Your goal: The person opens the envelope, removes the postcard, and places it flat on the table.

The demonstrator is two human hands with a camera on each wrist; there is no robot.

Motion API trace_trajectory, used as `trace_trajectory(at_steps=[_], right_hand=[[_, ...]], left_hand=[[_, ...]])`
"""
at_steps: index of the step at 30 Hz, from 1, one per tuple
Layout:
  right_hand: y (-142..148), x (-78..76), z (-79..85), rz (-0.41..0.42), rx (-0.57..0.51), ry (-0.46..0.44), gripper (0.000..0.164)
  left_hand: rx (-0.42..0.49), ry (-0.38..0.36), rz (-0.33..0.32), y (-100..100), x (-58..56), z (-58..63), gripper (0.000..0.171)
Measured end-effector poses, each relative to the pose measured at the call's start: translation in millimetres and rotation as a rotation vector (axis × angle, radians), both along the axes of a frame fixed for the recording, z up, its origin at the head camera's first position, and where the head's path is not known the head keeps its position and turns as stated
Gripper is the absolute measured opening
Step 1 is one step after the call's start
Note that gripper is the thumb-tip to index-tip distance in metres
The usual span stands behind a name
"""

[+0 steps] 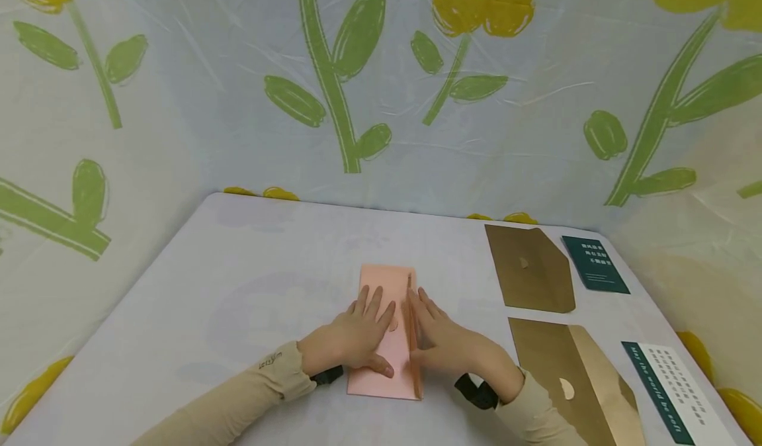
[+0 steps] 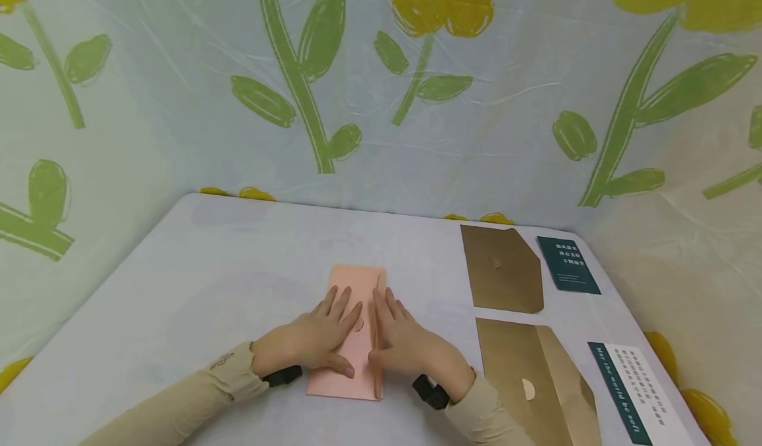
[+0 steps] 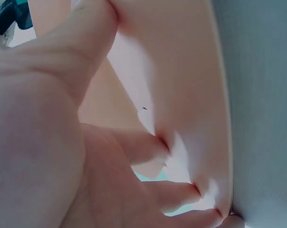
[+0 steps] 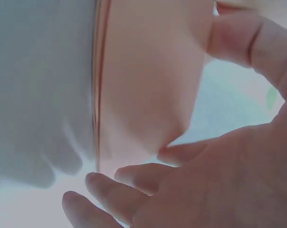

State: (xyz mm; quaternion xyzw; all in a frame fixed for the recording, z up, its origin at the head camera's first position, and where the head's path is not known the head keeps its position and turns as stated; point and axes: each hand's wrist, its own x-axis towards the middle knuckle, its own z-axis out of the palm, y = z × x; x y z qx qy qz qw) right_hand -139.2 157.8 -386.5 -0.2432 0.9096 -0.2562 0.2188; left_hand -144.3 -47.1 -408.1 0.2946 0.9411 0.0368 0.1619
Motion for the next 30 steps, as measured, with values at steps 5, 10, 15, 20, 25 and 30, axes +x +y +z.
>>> trace_trajectory(at_steps=[5, 10, 15, 20, 25, 30], right_hand=[[7.6, -4.2, 5.7, 0.026, -0.001, 0.066, 0.096], [13.5, -8.4, 2.0, 0.019, 0.019, 0.082, 0.091], [18.9, -16.7, -5.8, -0.001, 0.064, 0.015, 0.099], [22.6, -22.7, -10.7, 0.018, 0.058, -0.021, 0.108], [25.2, -24.6, -12.5, 0.039, 0.04, -0.032, 0.111], [25.7, -25.6, -12.7, 0.061, 0.023, -0.037, 0.11]], left_hand=[[0.009, 0.002, -0.012, -1.4, 0.9, 0.8, 0.101], [0.0, 0.005, -0.015, -2.3, 1.0, 0.4, 0.101], [-0.015, 0.011, -0.007, -1.9, 0.2, -1.3, 0.102], [-0.02, 0.008, -0.002, -1.6, 0.1, -0.9, 0.102], [-0.019, 0.003, -0.003, -1.3, -0.1, -0.2, 0.102], [-0.019, -0.009, -0.005, -1.6, -0.6, -1.2, 0.102]])
